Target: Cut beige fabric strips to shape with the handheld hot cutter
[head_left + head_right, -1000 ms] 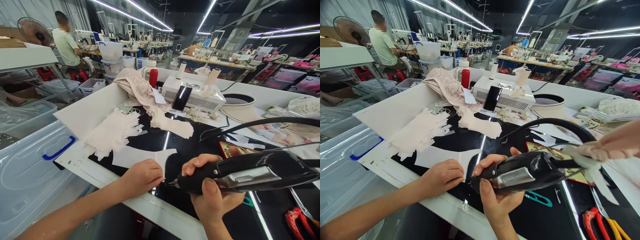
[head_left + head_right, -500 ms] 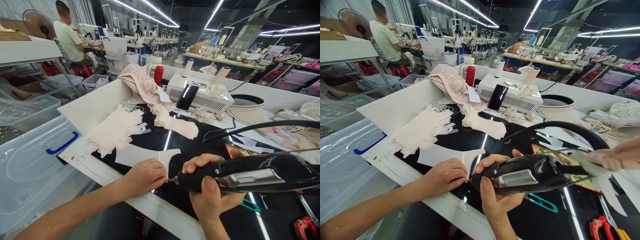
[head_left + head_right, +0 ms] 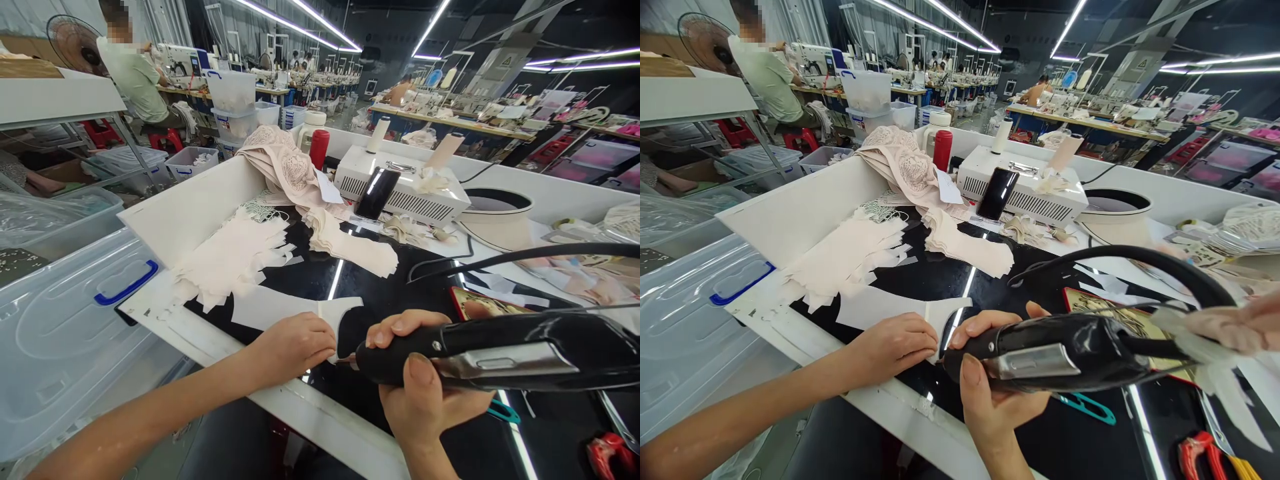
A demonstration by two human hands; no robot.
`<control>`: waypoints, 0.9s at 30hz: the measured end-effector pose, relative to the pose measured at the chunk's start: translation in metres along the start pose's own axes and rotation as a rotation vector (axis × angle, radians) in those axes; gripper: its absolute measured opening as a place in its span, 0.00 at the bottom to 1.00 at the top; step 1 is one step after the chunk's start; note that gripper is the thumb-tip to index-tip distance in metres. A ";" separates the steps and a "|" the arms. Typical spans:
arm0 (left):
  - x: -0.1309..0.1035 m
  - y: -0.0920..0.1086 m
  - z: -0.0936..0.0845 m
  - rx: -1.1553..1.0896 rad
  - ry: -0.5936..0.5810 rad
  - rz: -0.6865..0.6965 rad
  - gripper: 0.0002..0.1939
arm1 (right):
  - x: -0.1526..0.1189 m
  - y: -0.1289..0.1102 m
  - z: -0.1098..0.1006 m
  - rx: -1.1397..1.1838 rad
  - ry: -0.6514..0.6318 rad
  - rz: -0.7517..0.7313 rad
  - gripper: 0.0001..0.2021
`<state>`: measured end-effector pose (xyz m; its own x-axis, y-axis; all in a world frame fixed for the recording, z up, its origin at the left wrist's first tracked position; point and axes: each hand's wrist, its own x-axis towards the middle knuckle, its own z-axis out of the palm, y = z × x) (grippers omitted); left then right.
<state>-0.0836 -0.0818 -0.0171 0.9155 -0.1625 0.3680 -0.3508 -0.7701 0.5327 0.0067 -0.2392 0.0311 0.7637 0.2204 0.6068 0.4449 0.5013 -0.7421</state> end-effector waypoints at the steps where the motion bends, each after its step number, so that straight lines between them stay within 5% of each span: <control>1: 0.001 0.000 0.001 0.013 -0.013 -0.012 0.04 | 0.000 0.000 0.000 -0.004 0.003 0.002 0.29; 6: 0.007 -0.001 0.005 0.099 -0.037 -0.059 0.04 | -0.002 -0.001 0.001 -0.030 0.030 0.006 0.29; 13: 0.007 0.000 0.009 0.164 0.089 0.014 0.06 | -0.001 -0.002 0.002 -0.013 0.031 0.003 0.29; 19: 0.003 -0.007 0.016 0.229 0.031 0.069 0.08 | -0.001 -0.003 0.002 -0.024 0.043 0.041 0.29; 27: -0.004 -0.008 0.002 0.225 0.013 0.222 0.09 | 0.000 -0.003 0.002 -0.037 0.068 0.055 0.29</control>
<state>-0.0839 -0.0757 -0.0243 0.8185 -0.3348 0.4668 -0.4878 -0.8343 0.2570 0.0045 -0.2394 0.0340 0.8171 0.1889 0.5446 0.4170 0.4587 -0.7847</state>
